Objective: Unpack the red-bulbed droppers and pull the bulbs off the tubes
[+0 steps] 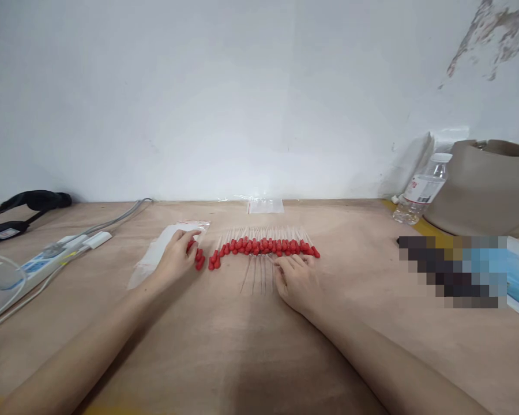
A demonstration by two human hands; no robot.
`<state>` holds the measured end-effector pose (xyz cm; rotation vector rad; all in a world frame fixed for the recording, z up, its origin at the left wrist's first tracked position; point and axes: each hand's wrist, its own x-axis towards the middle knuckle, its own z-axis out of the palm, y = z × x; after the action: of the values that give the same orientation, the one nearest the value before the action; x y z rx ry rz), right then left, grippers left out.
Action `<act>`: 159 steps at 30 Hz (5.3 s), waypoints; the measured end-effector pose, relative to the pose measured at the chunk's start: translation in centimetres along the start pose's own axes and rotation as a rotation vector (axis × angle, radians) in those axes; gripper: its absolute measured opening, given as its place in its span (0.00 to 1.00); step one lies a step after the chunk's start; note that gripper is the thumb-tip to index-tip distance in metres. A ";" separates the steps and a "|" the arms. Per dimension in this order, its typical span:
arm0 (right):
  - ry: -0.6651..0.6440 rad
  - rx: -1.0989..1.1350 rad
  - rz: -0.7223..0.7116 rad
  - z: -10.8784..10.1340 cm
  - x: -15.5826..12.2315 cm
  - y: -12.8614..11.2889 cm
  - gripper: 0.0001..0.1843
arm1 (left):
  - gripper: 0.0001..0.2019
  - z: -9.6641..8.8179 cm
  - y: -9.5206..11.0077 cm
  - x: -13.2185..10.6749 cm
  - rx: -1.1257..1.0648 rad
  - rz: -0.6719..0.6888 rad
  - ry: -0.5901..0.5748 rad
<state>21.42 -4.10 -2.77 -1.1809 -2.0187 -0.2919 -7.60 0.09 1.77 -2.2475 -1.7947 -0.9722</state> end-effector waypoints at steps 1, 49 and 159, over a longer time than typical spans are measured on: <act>0.008 -0.001 0.005 0.1 0.0 0.0 0.08 | 0.16 0.1 -0.6 0.2 0.026 -0.019 0.002; 0.116 0.123 -0.021 -1.3 0.0 0.3 0.18 | 0.05 2.7 5.3 -5.2 -0.307 0.360 -0.090; 0.008 0.039 -0.306 -0.2 0.5 -0.3 0.11 | 0.11 3.4 6.4 -4.8 0.055 0.517 -0.081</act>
<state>21.11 -4.00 -2.25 -0.8435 -2.1865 -0.4043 -0.82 -4.25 -1.55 -2.5462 -1.1388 -0.7257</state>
